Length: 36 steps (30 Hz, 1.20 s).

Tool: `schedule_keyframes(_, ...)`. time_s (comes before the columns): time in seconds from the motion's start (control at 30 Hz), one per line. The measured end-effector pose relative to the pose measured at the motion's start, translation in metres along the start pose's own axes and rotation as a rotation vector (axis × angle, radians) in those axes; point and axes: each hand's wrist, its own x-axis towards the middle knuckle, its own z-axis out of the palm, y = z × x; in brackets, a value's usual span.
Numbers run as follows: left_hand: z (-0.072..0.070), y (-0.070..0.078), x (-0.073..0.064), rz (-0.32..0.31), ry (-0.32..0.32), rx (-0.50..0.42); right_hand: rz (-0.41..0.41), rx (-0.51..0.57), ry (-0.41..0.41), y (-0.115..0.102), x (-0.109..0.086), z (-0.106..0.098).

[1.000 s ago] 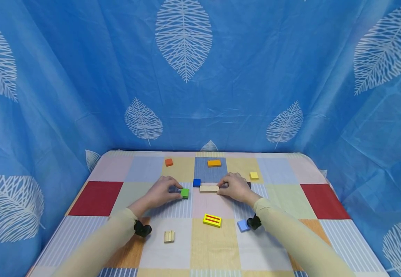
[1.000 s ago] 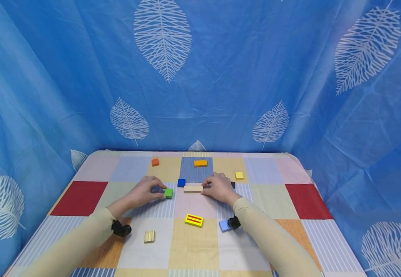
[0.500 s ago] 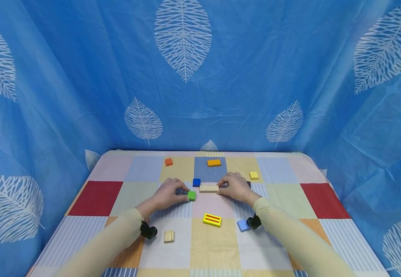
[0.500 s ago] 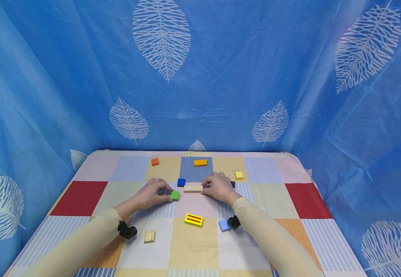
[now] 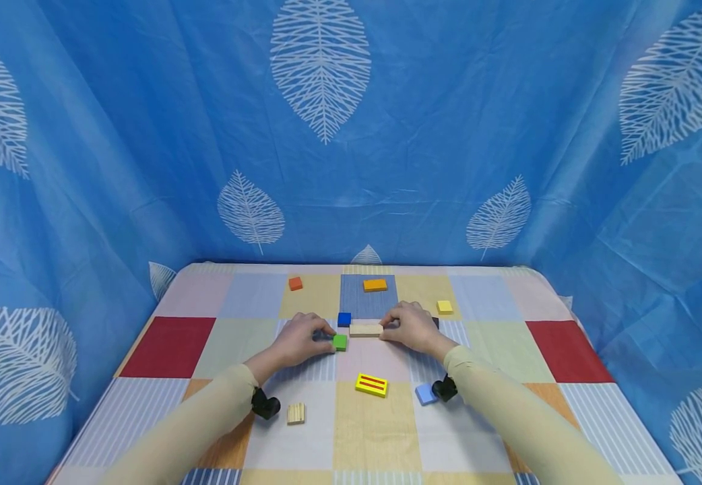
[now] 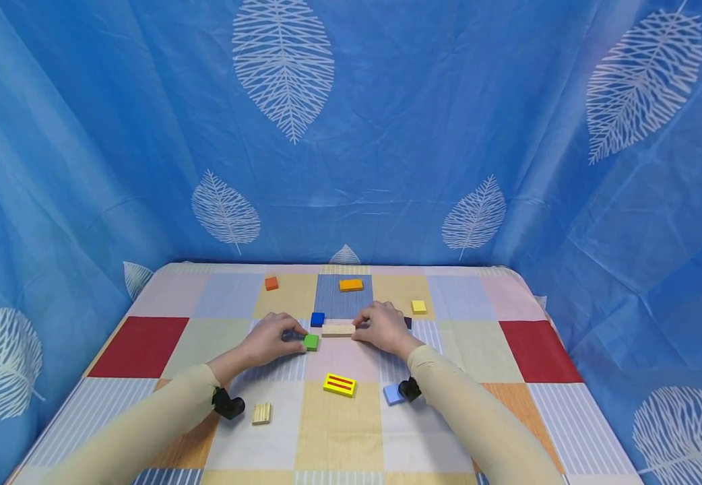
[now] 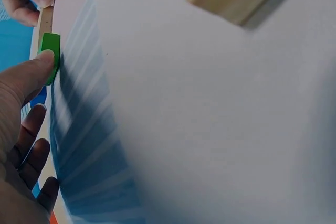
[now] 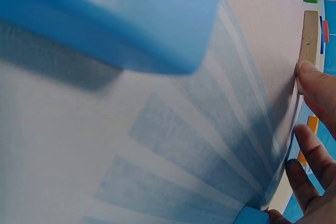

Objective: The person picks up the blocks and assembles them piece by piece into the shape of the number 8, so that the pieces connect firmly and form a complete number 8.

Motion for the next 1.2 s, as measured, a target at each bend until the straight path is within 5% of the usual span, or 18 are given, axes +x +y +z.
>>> schedule_keyframes(1.2,-0.001,0.009,0.003,-0.05,-0.005,0.005,-0.011,0.022,0.002,-0.001,0.0,-0.002)
